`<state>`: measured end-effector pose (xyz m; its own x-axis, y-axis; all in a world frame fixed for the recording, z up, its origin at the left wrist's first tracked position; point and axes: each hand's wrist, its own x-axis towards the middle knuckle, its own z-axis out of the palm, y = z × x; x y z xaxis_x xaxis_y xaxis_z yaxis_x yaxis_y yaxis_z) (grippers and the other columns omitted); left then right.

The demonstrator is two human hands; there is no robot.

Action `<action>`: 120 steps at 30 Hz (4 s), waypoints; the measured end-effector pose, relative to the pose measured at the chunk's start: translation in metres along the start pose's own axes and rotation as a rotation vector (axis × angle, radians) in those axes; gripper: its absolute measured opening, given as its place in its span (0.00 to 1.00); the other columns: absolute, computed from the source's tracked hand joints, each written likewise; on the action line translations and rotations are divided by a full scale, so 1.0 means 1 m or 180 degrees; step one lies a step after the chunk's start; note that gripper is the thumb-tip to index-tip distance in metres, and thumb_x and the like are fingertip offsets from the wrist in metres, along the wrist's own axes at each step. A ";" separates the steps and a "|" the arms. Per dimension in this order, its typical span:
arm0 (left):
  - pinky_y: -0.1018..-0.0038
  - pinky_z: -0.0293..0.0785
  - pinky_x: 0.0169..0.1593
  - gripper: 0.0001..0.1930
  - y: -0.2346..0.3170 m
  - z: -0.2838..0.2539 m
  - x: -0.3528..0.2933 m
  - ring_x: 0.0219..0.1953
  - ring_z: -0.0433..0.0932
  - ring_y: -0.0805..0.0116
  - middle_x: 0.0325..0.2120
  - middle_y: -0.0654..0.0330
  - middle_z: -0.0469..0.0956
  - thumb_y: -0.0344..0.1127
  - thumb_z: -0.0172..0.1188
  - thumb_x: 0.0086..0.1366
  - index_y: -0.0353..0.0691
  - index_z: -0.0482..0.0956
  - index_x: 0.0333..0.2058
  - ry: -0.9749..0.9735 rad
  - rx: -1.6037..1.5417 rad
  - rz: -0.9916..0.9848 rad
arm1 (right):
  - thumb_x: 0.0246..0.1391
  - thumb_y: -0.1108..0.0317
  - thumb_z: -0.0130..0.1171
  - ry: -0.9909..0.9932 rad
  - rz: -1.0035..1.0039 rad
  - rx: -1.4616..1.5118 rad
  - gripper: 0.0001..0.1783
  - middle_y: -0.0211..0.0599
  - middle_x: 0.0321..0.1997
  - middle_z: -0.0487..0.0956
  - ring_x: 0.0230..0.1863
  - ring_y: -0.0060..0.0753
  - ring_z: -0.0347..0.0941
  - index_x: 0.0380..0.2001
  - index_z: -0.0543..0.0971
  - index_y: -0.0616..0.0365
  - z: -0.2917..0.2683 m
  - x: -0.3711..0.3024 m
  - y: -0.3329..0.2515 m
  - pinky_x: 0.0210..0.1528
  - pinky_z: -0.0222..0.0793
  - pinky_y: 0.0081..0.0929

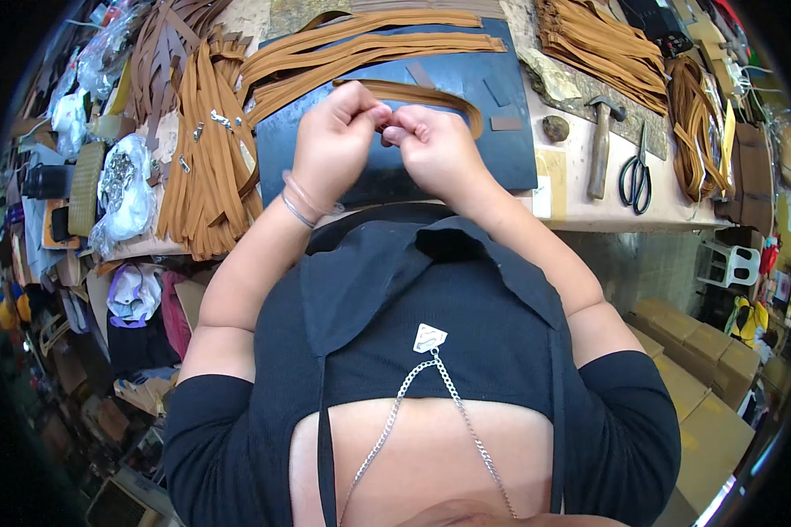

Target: The person threads small metal sliders and end pieces onto thin leather straps by hand, uses a small hammer to tap a metal piece into place on a strap over a rubber mat, and trims a small piece of leather using shears.

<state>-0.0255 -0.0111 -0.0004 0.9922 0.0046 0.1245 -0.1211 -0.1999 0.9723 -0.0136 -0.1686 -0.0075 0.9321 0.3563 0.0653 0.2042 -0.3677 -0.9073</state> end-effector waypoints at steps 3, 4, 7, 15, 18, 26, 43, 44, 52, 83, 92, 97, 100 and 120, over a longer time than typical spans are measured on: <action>0.75 0.74 0.34 0.05 0.004 0.008 -0.010 0.29 0.78 0.73 0.24 0.60 0.80 0.21 0.57 0.64 0.34 0.76 0.28 0.0159 0.0594 0.0868 | 0.53 0.73 0.56 -0.0148 0.0320 0.0212 0.07 0.48 0.30 0.83 0.33 0.48 0.81 0.31 0.83 0.59 -0.008 0.013 0.006 0.39 0.76 0.36; 0.73 0.74 0.34 0.05 -0.001 0.005 -0.011 0.28 0.79 0.70 0.23 0.59 0.79 0.20 0.57 0.62 0.35 0.76 0.27 0.0206 0.1345 0.1307 | 0.53 0.74 0.55 -0.0222 0.0465 0.0056 0.07 0.48 0.30 0.83 0.34 0.49 0.81 0.31 0.83 0.59 -0.008 0.014 0.007 0.40 0.76 0.36; 0.64 0.74 0.35 0.05 -0.009 0.001 -0.003 0.29 0.79 0.56 0.23 0.56 0.79 0.19 0.56 0.57 0.37 0.75 0.26 0.0239 -0.0134 0.0026 | 0.51 0.75 0.56 0.0023 -0.0095 -0.0187 0.07 0.50 0.29 0.81 0.33 0.50 0.80 0.30 0.83 0.59 0.003 0.003 0.004 0.37 0.75 0.38; 0.66 0.75 0.34 0.04 -0.004 0.010 -0.010 0.29 0.80 0.57 0.25 0.53 0.80 0.21 0.58 0.59 0.37 0.76 0.27 0.0140 -0.0237 0.0284 | 0.53 0.73 0.57 -0.0049 0.0169 -0.0236 0.05 0.46 0.27 0.80 0.29 0.40 0.76 0.29 0.82 0.60 -0.001 0.007 0.009 0.35 0.72 0.32; 0.72 0.74 0.34 0.05 -0.013 0.003 -0.009 0.28 0.79 0.71 0.24 0.57 0.80 0.21 0.58 0.64 0.34 0.76 0.28 0.0047 0.1100 0.0814 | 0.56 0.75 0.56 -0.0137 0.0476 -0.0332 0.06 0.42 0.25 0.79 0.27 0.28 0.72 0.30 0.82 0.61 -0.002 0.008 0.010 0.35 0.70 0.28; 0.76 0.73 0.36 0.03 -0.019 0.004 -0.009 0.30 0.75 0.75 0.26 0.59 0.79 0.21 0.59 0.64 0.32 0.75 0.30 0.0091 0.0800 0.0491 | 0.53 0.73 0.55 -0.0077 0.0290 -0.0328 0.07 0.47 0.26 0.81 0.30 0.43 0.78 0.29 0.82 0.59 0.002 0.005 0.019 0.36 0.73 0.35; 0.78 0.71 0.37 0.03 -0.014 -0.001 -0.017 0.30 0.74 0.75 0.25 0.60 0.77 0.21 0.58 0.65 0.34 0.77 0.31 0.0084 0.0805 0.0548 | 0.49 0.75 0.53 -0.0081 -0.0053 -0.0299 0.08 0.48 0.28 0.82 0.34 0.52 0.80 0.28 0.82 0.58 0.002 -0.002 0.008 0.38 0.75 0.40; 0.78 0.71 0.37 0.03 -0.013 -0.003 -0.014 0.30 0.73 0.75 0.25 0.61 0.77 0.21 0.59 0.65 0.34 0.77 0.31 0.0152 0.0639 0.0475 | 0.49 0.75 0.53 -0.0102 -0.0207 -0.0371 0.08 0.47 0.28 0.82 0.34 0.51 0.81 0.28 0.82 0.59 0.004 -0.007 0.004 0.38 0.76 0.40; 0.76 0.74 0.38 0.03 0.000 -0.013 -0.015 0.32 0.77 0.75 0.28 0.60 0.80 0.23 0.57 0.67 0.34 0.75 0.31 0.0080 -0.0187 0.0112 | 0.51 0.74 0.54 -0.0225 -0.0158 -0.0249 0.06 0.48 0.29 0.82 0.36 0.51 0.80 0.28 0.81 0.60 -0.016 -0.002 -0.011 0.40 0.76 0.38; 0.79 0.74 0.51 0.10 0.080 -0.045 -0.042 0.43 0.75 0.77 0.40 0.65 0.76 0.25 0.65 0.65 0.36 0.76 0.44 -0.1002 -0.0907 -0.0569 | 0.56 0.70 0.67 -0.0829 -0.0197 0.0667 0.12 0.35 0.33 0.78 0.35 0.22 0.74 0.42 0.79 0.64 -0.060 -0.030 -0.061 0.41 0.71 0.21; 0.79 0.77 0.48 0.07 0.064 -0.041 -0.040 0.41 0.78 0.78 0.37 0.65 0.78 0.25 0.63 0.67 0.37 0.76 0.42 -0.0917 -0.1770 -0.0913 | 0.45 0.67 0.74 -0.0260 -0.1559 -0.0428 0.13 0.39 0.36 0.77 0.38 0.41 0.75 0.27 0.77 0.57 -0.053 -0.025 -0.062 0.43 0.71 0.33; 0.79 0.77 0.45 0.06 0.069 -0.034 -0.044 0.39 0.79 0.77 0.36 0.64 0.80 0.25 0.61 0.67 0.37 0.77 0.42 -0.0832 -0.1934 -0.1058 | 0.43 0.69 0.75 -0.0170 -0.1699 -0.0701 0.13 0.42 0.38 0.79 0.42 0.37 0.77 0.27 0.79 0.60 -0.054 -0.023 -0.062 0.43 0.73 0.30; 0.80 0.77 0.45 0.06 0.072 -0.035 -0.043 0.38 0.78 0.77 0.36 0.63 0.80 0.25 0.62 0.67 0.36 0.77 0.41 -0.0835 -0.2039 -0.1038 | 0.44 0.71 0.73 -0.0350 -0.1374 -0.0294 0.11 0.41 0.39 0.80 0.42 0.36 0.77 0.27 0.79 0.59 -0.052 -0.025 -0.060 0.45 0.73 0.29; 0.76 0.74 0.43 0.06 0.080 -0.030 -0.035 0.37 0.77 0.72 0.34 0.60 0.79 0.24 0.60 0.67 0.32 0.81 0.41 -0.0712 0.0243 0.0604 | 0.52 0.72 0.66 -0.0435 -0.1440 -0.0481 0.07 0.41 0.35 0.77 0.39 0.40 0.74 0.30 0.77 0.62 -0.055 -0.021 -0.058 0.43 0.70 0.31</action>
<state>-0.0708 0.0026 0.0788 0.9350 -0.2541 0.2476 -0.3107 -0.2498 0.9171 -0.0290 -0.2024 0.0670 0.6943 0.6146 0.3743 0.6297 -0.2671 -0.7294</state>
